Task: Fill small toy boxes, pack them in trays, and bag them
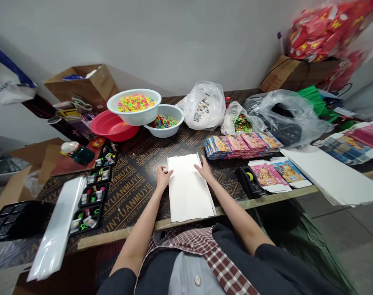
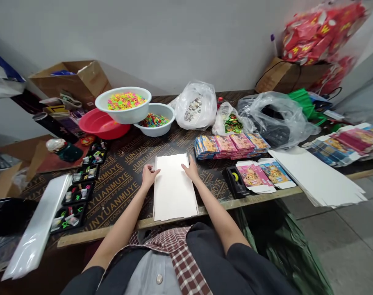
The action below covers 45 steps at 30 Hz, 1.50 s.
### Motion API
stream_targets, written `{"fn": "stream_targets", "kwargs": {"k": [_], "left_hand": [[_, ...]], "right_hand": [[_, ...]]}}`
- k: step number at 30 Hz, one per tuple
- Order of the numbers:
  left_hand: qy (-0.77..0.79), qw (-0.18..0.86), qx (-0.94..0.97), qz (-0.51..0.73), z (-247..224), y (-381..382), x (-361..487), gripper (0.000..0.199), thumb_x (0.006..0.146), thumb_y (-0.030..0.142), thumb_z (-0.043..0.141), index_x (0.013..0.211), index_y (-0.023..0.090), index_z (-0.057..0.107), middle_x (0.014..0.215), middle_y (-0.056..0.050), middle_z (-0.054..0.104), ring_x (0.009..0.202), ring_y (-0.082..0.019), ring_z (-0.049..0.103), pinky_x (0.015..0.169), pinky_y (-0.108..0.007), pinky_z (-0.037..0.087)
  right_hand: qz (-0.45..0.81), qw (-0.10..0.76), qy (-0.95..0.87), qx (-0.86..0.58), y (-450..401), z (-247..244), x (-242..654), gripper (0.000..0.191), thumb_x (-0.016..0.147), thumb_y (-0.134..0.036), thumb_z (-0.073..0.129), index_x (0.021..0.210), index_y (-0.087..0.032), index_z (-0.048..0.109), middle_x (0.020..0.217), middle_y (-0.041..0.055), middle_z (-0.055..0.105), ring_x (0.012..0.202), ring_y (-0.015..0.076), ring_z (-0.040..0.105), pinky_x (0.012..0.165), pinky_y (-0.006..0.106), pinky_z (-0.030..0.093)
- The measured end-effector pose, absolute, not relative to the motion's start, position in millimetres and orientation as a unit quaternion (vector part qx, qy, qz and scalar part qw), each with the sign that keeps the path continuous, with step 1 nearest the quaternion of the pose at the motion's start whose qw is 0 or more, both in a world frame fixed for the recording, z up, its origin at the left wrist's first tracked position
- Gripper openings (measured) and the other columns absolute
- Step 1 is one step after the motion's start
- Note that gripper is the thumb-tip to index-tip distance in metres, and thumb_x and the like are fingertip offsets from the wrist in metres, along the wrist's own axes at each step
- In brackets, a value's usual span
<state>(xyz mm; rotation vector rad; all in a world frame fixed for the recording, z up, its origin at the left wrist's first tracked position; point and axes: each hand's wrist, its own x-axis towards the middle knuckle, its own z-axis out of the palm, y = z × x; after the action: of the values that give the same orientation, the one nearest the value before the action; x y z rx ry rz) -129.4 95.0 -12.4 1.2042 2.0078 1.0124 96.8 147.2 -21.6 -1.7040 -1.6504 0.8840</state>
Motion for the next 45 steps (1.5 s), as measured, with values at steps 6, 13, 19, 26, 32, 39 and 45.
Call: {"fn": "stream_targets", "kwargs": {"k": [6,13,19,26,32,39,45], "left_hand": [[0.680,0.396,0.411,0.460,-24,99,-122,0.059,0.056,0.008,0.069,0.113,0.016,0.061,0.100,-0.007,0.069,0.094,-0.024,0.063,0.087,-0.035,0.048],[0.648,0.456,0.367,0.487,-32,99,-137,0.021,0.066,0.036,0.065,0.072,0.016,0.063,0.071,-0.004,0.067,0.073,-0.020,0.063,0.072,-0.031,0.047],[0.652,0.468,0.360,0.476,-28,114,-155,0.037,0.050,0.027,0.079,0.082,0.017,0.064,0.061,0.003,0.062,0.062,-0.016,0.059,0.063,-0.027,0.043],[0.663,0.468,0.427,0.398,-33,113,-160,0.049,0.057,0.056,0.080,0.054,0.019,0.047,0.046,0.005,0.048,0.046,-0.009,0.044,0.050,-0.022,0.036],[0.650,0.466,0.528,0.285,-23,123,-168,0.054,0.072,0.070,0.060,0.054,0.020,0.052,0.048,0.001,0.051,0.048,-0.013,0.051,0.052,-0.025,0.042],[0.609,0.332,0.710,0.125,-8,139,-158,0.009,0.059,0.022,0.073,0.067,0.020,0.069,0.064,-0.002,0.066,0.072,-0.021,0.063,0.067,-0.028,0.043],[0.576,0.193,0.794,0.030,-7,132,-143,0.011,0.068,0.016,0.062,0.076,0.018,0.070,0.079,-0.011,0.071,0.088,-0.028,0.068,0.077,-0.033,0.046]], "right_hand": [[0.488,0.389,-0.557,-0.548,141,-40,90,0.045,0.076,-0.053,0.064,0.108,-0.022,0.061,0.123,0.0112,0.067,0.123,0.0291,0.056,0.104,0.043,0.042],[0.549,0.381,-0.511,-0.541,146,-47,109,0.057,0.062,-0.075,0.066,0.072,-0.020,0.056,0.068,0.0026,0.064,0.067,0.0194,0.060,0.065,0.031,0.045],[0.514,0.389,-0.512,-0.567,171,-44,106,0.045,0.053,-0.049,0.083,0.078,-0.021,0.058,0.058,-0.0063,0.053,0.062,0.0144,0.051,0.061,0.025,0.039],[0.509,0.331,-0.584,-0.539,170,-42,101,0.054,0.062,-0.067,0.074,0.055,-0.022,0.045,0.048,-0.0062,0.043,0.051,0.0105,0.042,0.051,0.024,0.034],[0.501,0.219,-0.666,-0.508,180,-28,114,0.060,0.075,-0.076,0.059,0.052,-0.022,0.047,0.043,-0.0016,0.048,0.045,0.0126,0.046,0.047,0.026,0.039],[0.378,0.083,-0.814,-0.434,190,-6,101,0.015,0.069,-0.024,0.076,0.080,-0.015,0.070,0.074,0.0039,0.071,0.073,0.0188,0.064,0.069,0.026,0.043],[0.175,-0.066,-0.914,-0.359,172,7,80,0.040,0.079,-0.009,0.060,0.119,-0.014,0.064,0.103,0.0156,0.074,0.096,0.0292,0.068,0.076,0.031,0.044]]}}
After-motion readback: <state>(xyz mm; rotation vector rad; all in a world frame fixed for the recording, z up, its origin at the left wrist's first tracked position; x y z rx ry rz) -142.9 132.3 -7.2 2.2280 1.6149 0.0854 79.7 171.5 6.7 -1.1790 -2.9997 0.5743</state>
